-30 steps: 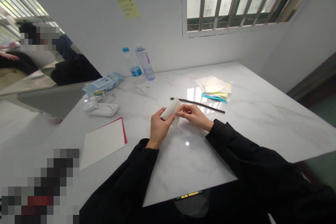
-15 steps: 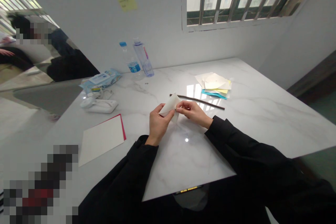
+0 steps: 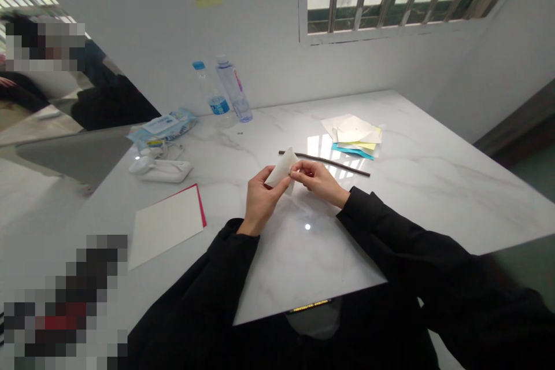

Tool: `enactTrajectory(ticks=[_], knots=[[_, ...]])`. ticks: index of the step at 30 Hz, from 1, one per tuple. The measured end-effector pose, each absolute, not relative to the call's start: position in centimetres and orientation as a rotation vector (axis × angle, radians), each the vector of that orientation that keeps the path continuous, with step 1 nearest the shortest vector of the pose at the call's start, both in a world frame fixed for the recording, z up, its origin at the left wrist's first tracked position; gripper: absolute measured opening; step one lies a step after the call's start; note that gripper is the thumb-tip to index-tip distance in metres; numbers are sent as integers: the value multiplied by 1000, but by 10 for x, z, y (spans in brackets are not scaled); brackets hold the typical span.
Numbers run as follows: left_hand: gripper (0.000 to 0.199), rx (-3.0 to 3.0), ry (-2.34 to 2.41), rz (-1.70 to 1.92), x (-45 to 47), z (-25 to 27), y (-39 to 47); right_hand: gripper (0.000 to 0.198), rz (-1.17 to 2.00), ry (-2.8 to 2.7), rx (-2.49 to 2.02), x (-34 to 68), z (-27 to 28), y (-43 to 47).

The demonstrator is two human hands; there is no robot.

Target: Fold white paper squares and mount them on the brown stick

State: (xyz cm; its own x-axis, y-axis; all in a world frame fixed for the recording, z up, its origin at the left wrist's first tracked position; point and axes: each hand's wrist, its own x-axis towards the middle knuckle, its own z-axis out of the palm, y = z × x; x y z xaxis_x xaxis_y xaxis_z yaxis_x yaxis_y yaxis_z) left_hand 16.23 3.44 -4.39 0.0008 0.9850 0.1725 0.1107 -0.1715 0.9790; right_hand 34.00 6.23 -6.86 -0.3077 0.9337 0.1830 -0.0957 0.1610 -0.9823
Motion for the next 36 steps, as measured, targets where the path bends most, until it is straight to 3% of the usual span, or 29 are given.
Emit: enactTrajectory(ticks=[16, 24, 30, 36], knots=[[57, 1013, 887, 1215, 154, -41, 43, 42, 1385, -1440, -908, 346, -69, 66], [43, 1161, 876, 1115, 147, -44, 48, 40, 1440, -1454, -893, 347, -61, 62], [48, 1234, 943, 1124, 142, -50, 51, 35, 1488, -1478, -894, 348, -53, 56], [39, 1268, 891, 1164, 142, -52, 51, 33, 1554, -1461, -858, 350, -50, 54]])
